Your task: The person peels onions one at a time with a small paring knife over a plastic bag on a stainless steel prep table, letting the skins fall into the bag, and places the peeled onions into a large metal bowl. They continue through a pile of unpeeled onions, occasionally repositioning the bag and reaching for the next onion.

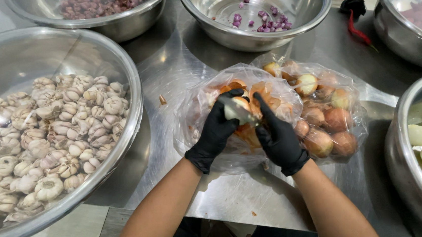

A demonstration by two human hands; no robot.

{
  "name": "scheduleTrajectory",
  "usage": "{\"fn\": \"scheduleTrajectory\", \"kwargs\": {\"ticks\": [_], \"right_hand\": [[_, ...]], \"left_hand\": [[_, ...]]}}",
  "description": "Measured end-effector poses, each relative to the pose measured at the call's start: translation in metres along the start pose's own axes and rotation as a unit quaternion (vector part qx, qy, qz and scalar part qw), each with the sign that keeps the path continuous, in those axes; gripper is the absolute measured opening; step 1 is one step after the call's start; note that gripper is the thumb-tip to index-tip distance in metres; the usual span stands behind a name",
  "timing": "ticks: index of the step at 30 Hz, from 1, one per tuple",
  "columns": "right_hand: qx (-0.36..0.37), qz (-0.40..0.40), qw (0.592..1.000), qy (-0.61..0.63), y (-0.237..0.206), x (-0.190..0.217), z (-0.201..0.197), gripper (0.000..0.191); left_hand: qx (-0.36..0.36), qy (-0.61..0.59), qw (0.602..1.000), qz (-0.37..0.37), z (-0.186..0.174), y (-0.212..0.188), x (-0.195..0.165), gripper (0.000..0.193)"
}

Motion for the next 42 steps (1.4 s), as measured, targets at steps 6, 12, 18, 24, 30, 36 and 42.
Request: {"fn": "scheduleTrajectory", "kwargs": {"ticks": [6, 12, 18, 24, 30, 36, 42], "right_hand": [[0.065, 0.097, 0.992, -0.057, 0.001, 0.006, 0.011, 0.076], [0.023, 0.081, 0.996, -0.033, 0.000, 0.013, 0.014, 0.074], [0.052, 0.089, 0.988, -0.112, 0.001, 0.009, 0.013, 0.070], [0.010, 0.062, 0.991, -0.115, -0.001, 0.013, 0.009, 0.072], [-0.093, -0.055, 0.994, 0.026, -0.017, -0.006, 0.011, 0.042], [-0.122, 0.350, 0.878, 0.302, -0.036, -0.104, 0.030, 0.049], [-0.044, 0.118, 0.992, 0.001, -0.012, -0.029, 0.002, 0.062]], "left_hand": [[-0.031, 0.092, 0.993, 0.066, 0.002, -0.003, -0.008, 0.059], [-0.053, 0.061, 0.995, 0.053, 0.002, -0.005, -0.001, 0.062], [-0.007, 0.083, 0.995, 0.054, 0.007, -0.012, -0.008, 0.058], [-0.003, 0.094, 0.993, 0.070, 0.006, -0.010, -0.007, 0.058], [-0.024, 0.074, 0.997, -0.005, 0.001, -0.006, 0.009, 0.062], [-0.025, 0.009, 1.000, 0.001, 0.002, 0.001, 0.004, 0.065], [-0.055, -0.051, 0.997, -0.017, -0.002, 0.005, 0.003, 0.062]]}}
Point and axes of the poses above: each hand's wrist, its own y-axis towards the middle knuckle, its own z-axis out of the palm, x = y × z, the point moved 9 cm from there along y, towards the middle knuckle, and after that the axes turned 13 degrees about -x, right-handed, at the moved point
